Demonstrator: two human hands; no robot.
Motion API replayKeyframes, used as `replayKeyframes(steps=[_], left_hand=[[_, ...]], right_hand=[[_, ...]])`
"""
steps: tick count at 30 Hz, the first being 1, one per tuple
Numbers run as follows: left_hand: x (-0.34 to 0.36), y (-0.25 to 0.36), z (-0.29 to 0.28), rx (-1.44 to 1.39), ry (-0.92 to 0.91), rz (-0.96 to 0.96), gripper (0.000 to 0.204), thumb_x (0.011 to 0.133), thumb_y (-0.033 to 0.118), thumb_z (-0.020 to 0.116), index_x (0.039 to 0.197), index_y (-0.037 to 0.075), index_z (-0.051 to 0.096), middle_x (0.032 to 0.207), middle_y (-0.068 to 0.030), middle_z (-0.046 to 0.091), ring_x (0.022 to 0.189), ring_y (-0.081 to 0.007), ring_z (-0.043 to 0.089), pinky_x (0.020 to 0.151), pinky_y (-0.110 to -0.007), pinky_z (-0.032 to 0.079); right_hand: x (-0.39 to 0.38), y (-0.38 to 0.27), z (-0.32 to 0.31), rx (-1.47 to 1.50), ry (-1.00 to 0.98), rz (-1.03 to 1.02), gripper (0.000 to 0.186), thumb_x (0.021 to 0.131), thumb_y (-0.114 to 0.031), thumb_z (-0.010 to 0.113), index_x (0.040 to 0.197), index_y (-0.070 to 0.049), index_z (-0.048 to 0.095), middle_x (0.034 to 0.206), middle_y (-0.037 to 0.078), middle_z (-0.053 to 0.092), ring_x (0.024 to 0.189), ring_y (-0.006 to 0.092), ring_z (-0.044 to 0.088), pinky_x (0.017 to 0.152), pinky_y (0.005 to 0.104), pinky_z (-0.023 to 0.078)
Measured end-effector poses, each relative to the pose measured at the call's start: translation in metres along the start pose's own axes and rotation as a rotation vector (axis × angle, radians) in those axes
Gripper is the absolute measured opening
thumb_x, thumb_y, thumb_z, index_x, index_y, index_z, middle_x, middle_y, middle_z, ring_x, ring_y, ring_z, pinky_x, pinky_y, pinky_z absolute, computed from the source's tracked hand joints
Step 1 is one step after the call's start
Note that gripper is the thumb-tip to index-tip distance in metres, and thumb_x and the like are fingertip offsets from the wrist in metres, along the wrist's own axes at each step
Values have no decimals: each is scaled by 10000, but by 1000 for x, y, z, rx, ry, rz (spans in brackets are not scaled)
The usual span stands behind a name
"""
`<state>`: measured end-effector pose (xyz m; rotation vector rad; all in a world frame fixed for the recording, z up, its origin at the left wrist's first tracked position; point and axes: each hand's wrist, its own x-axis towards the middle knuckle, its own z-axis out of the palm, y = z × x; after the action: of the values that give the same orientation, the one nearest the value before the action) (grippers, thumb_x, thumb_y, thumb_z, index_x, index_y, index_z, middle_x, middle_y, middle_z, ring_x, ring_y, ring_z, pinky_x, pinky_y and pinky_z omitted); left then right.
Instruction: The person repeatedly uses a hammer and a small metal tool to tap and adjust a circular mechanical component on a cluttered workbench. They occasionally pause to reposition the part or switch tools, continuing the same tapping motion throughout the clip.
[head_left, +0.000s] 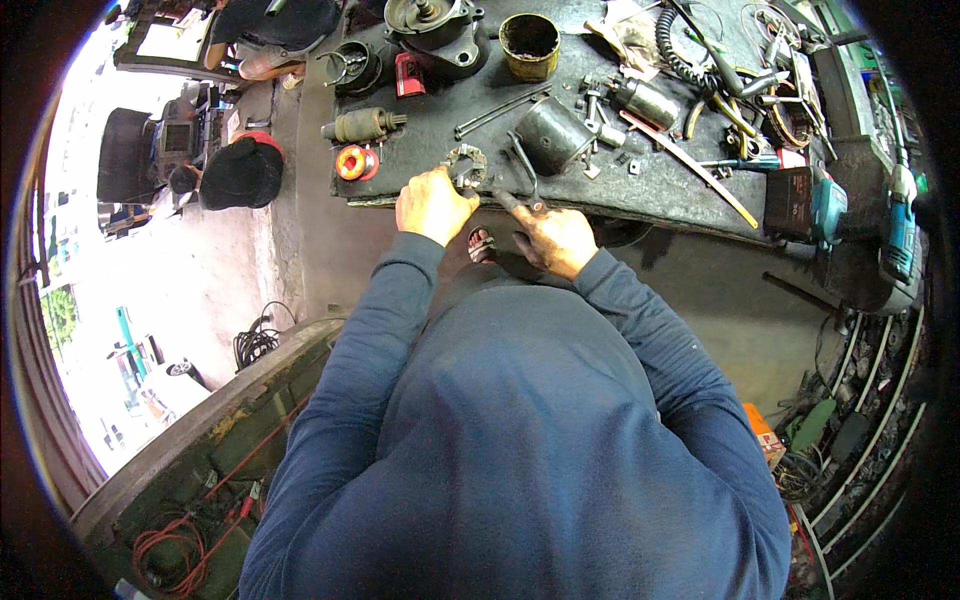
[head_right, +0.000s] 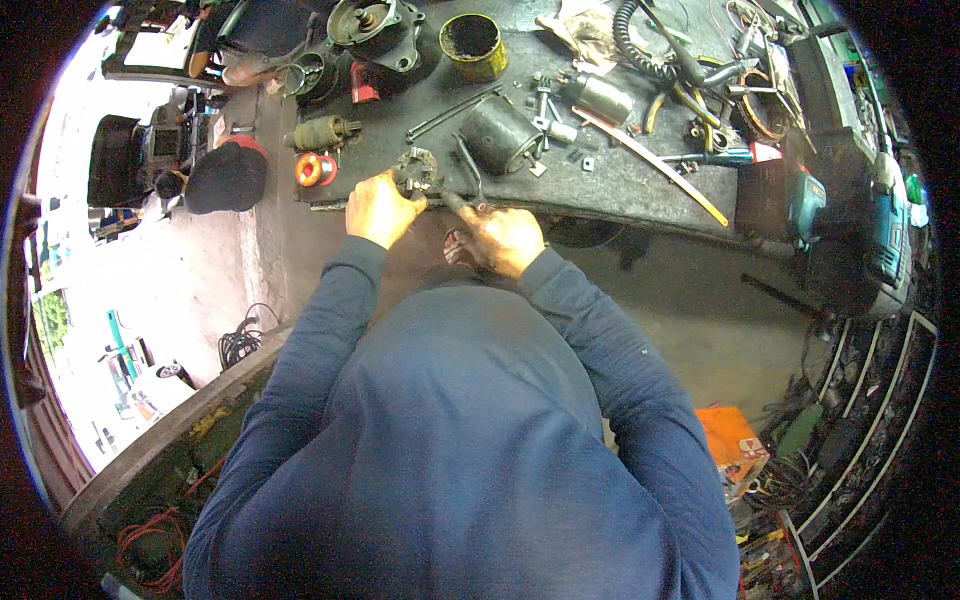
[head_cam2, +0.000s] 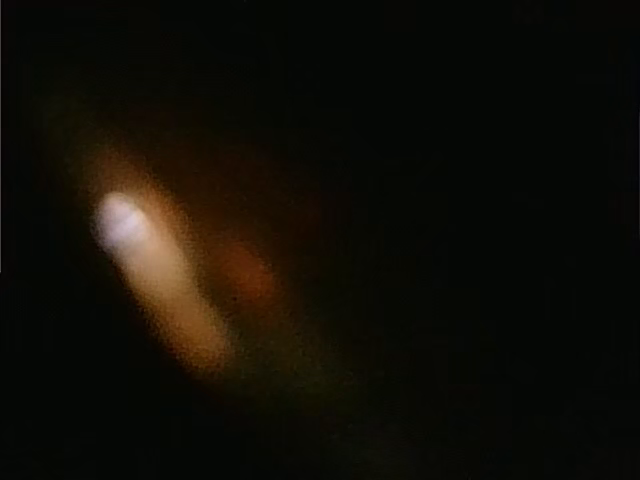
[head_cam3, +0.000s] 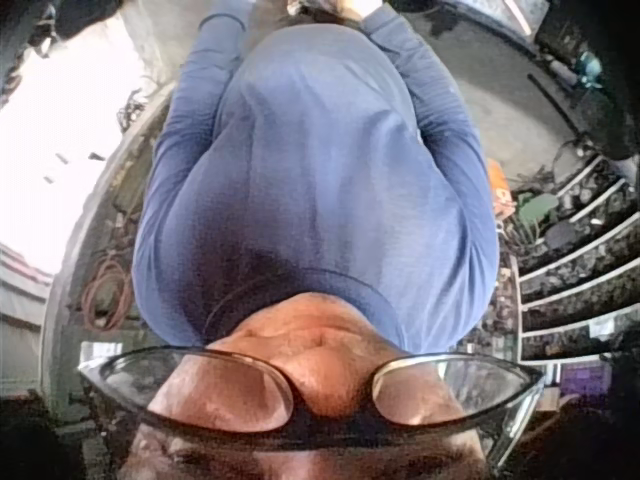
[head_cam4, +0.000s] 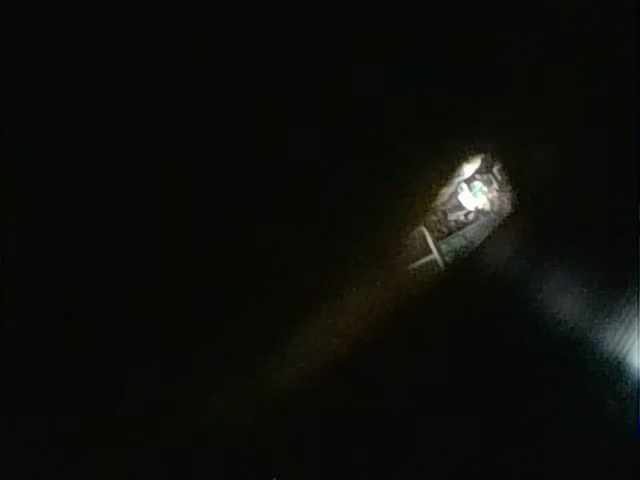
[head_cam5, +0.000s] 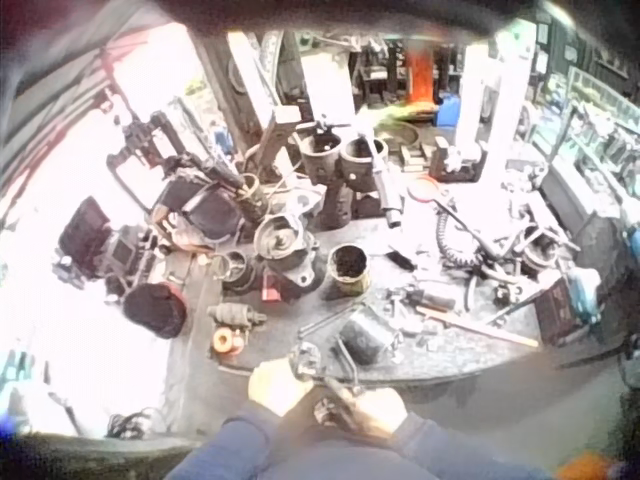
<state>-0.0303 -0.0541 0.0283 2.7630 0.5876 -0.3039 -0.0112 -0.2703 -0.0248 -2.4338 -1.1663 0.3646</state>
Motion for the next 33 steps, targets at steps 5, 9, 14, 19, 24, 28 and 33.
replayKeyframes(steps=[5,9,14,19,24,28,33], left_hand=[[-7,-17,17,-3,153,104,576,729,351,847,1191,45,686,1197,-205,693,1022,-378,706,881,-458,574],[-10,-13,21,-58,147,60,551,750,335,820,1233,101,695,1209,-187,682,1071,-375,684,914,-462,559],[-8,-10,24,-48,130,56,512,771,326,813,1239,148,706,1287,-204,661,1097,-390,682,924,-468,562],[-8,-7,23,-84,119,30,515,770,322,818,1246,153,715,1307,-228,651,1126,-394,674,956,-468,548],[-6,-9,27,-61,156,30,505,774,327,821,1236,147,721,1300,-222,653,1110,-393,679,943,-468,551],[-6,-8,31,-22,189,39,468,791,347,821,1205,153,726,1236,-165,680,1015,-391,708,867,-487,573],[-9,4,19,-61,107,-33,512,784,317,825,1245,121,721,1324,-264,637,1192,-389,647,1013,-451,524]], right_hand=[[-31,24,17,-7,-34,78,781,881,-281,716,1568,-161,366,955,133,715,782,335,712,666,437,577],[-55,21,-3,67,-112,190,765,877,-275,722,1556,-168,387,1049,162,728,830,356,719,690,458,581],[-73,27,3,43,-165,247,709,885,-281,706,1524,-169,420,1043,163,722,871,368,721,743,473,574],[-71,26,-1,73,-154,267,669,883,-262,702,1496,-158,455,1053,165,719,899,381,714,777,478,563],[-70,25,2,93,-125,264,666,866,-229,700,1485,-149,468,1080,176,712,893,383,713,774,477,564],[-77,31,11,98,-104,228,653,866,-212,688,1478,-132,475,1096,180,708,888,380,714,761,482,567],[-79,34,10,75,-133,255,602,885,-228,667,1453,-121,496,1095,180,708,887,378,715,762,485,566]])
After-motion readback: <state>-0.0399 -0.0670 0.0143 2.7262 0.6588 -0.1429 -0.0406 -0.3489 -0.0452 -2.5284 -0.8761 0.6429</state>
